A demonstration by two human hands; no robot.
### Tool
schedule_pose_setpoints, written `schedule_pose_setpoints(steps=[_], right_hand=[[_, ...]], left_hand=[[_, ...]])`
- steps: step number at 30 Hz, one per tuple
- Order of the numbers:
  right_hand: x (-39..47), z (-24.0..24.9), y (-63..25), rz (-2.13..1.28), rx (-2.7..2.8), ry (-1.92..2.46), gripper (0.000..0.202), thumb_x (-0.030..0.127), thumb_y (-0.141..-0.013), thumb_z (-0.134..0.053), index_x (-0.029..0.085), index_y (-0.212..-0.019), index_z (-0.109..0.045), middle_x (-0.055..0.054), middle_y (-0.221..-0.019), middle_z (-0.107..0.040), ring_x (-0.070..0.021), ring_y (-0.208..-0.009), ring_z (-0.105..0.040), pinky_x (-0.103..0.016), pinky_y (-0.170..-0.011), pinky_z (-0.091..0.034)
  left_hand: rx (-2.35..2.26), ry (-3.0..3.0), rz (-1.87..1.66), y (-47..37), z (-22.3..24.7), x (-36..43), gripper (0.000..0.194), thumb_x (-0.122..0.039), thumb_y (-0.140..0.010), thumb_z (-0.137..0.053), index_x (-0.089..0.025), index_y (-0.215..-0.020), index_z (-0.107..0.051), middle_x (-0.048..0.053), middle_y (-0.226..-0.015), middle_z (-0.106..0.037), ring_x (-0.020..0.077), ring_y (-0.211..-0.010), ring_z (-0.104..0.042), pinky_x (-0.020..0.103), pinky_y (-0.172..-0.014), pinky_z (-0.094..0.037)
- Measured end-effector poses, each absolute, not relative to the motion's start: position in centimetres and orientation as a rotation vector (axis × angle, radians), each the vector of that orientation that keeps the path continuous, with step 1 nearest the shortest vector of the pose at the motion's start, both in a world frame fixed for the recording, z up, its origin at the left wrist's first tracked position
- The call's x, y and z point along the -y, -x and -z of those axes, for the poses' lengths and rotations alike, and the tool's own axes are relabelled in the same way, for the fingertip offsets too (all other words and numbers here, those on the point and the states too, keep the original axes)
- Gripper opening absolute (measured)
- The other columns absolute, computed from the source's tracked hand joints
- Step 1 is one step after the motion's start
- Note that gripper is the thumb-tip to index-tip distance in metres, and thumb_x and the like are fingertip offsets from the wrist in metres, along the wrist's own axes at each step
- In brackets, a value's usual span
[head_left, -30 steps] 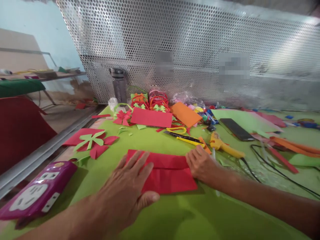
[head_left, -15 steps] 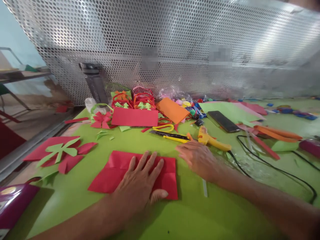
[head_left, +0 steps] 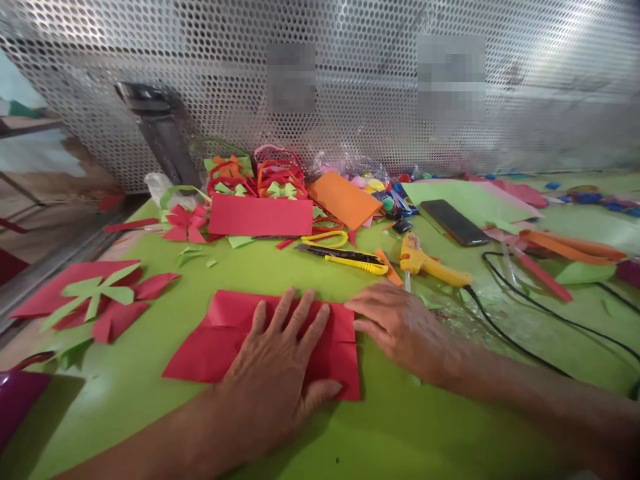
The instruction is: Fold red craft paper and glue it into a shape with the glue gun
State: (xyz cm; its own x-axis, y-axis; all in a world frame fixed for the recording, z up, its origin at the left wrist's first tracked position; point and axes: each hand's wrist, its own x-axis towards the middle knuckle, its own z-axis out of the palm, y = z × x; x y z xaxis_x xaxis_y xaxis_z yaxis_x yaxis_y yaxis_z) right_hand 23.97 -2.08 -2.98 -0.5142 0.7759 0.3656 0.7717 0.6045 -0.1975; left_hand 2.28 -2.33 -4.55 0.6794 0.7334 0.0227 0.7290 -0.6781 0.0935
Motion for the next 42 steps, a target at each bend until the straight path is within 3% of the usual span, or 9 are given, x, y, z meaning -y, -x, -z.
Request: schedule_pose_setpoints(steps=[3,6,11,14,22,28,35,42], right_hand=[[2.0,3.0,-24.1,-0.074,2.362,1.253,0.013,0.019,-0.085,-0.055,0.015,-0.091,-0.065,-0.007,-0.089,-0.067,-0.0193,-0.085,-0.059,-0.034,-0.077,-0.046],[2.1,3.2,-23.8,-0.092,2.341,1.262,0.024,0.023,-0.086,-0.052,0.013,-0.106,-0.061,-0.011,-0.104,-0.065,-0.021,-0.096,-0.058,-0.037,-0.083,-0.047],[3.6,4.1,-22.2,0.125,2.487,1.189,0.043,0.038,-0.089,-0.045,0.011,-0.122,-0.052,-0.013,-0.123,-0.057,-0.0271,-0.111,-0.052,-0.048,-0.091,-0.044],[4.3,5.0,-21.6,0.32,2.525,1.123,0.04,0.031,-0.094,-0.03,0.011,-0.119,-0.054,-0.011,-0.12,-0.06,-0.0249,-0.11,-0.054,-0.047,-0.089,-0.045],[3.5,5.5,-22.2,0.578,2.486,1.033,0.047,0.032,-0.097,-0.019,0.014,-0.104,-0.062,-0.007,-0.11,-0.066,-0.0234,-0.097,-0.062,-0.045,-0.081,-0.046],[2.8,5.1,-23.2,0.501,2.552,0.976,0.04,0.035,-0.096,-0.027,0.017,-0.105,-0.062,-0.006,-0.112,-0.066,-0.0208,-0.099,-0.061,-0.042,-0.085,-0.044],[2.7,5.2,-24.0,0.337,2.604,1.154,0.03,0.03,-0.089,-0.044,0.018,-0.114,-0.058,-0.009,-0.12,-0.061,-0.0238,-0.106,-0.057,-0.048,-0.092,-0.042],[2.2,4.8,-24.4,0.176,2.679,1.274,0.032,0.024,-0.086,-0.051,0.019,-0.116,-0.058,-0.011,-0.125,-0.057,-0.0258,-0.113,-0.053,-0.051,-0.095,-0.04]], left_hand=[[-1.212,-2.815,-0.09,-2.3,4.6,2.3,0.079,-0.068,-0.081,-0.03,-0.021,-0.143,-0.017,0.01,-0.149,-0.017,0.0367,-0.136,-0.012,0.063,-0.102,-0.021],[-1.239,-2.789,-0.051,-2.5,4.4,2.4,0.08,-0.069,-0.081,-0.029,-0.019,-0.143,-0.017,0.011,-0.149,-0.015,0.037,-0.136,-0.01,0.063,-0.103,-0.02],[-1.319,-2.671,-0.008,-3.3,4.0,3.0,0.086,-0.071,-0.081,-0.021,-0.01,-0.142,-0.02,0.016,-0.148,-0.016,0.0386,-0.135,-0.01,0.062,-0.103,-0.021],[-1.365,-2.64,-0.057,-3.4,3.7,3.4,0.085,-0.069,-0.082,-0.017,-0.01,-0.142,-0.021,0.016,-0.148,-0.016,0.0366,-0.135,-0.01,0.061,-0.105,-0.018],[-1.534,-2.6,0.038,0.6,1.4,2.6,0.076,-0.059,-0.088,-0.017,-0.004,-0.141,-0.019,0.018,-0.147,-0.013,0.0312,-0.136,-0.01,0.055,-0.107,-0.018],[-1.58,-2.592,0.06,3.8,3.2,2.0,0.077,-0.058,-0.089,-0.02,-0.002,-0.142,-0.011,0.019,-0.147,-0.011,0.0289,-0.136,-0.009,0.049,-0.109,-0.02],[-1.545,-2.77,-0.12,5.0,5.0,2.4,0.082,-0.058,-0.088,-0.028,-0.006,-0.143,0.001,0.021,-0.147,-0.014,0.0311,-0.136,-0.012,0.049,-0.107,-0.024],[-1.424,-2.895,-0.184,5.9,5.2,2.5,0.085,-0.066,-0.082,-0.03,-0.008,-0.142,-0.017,0.021,-0.145,-0.024,0.034,-0.135,-0.017,0.05,-0.106,-0.024]])
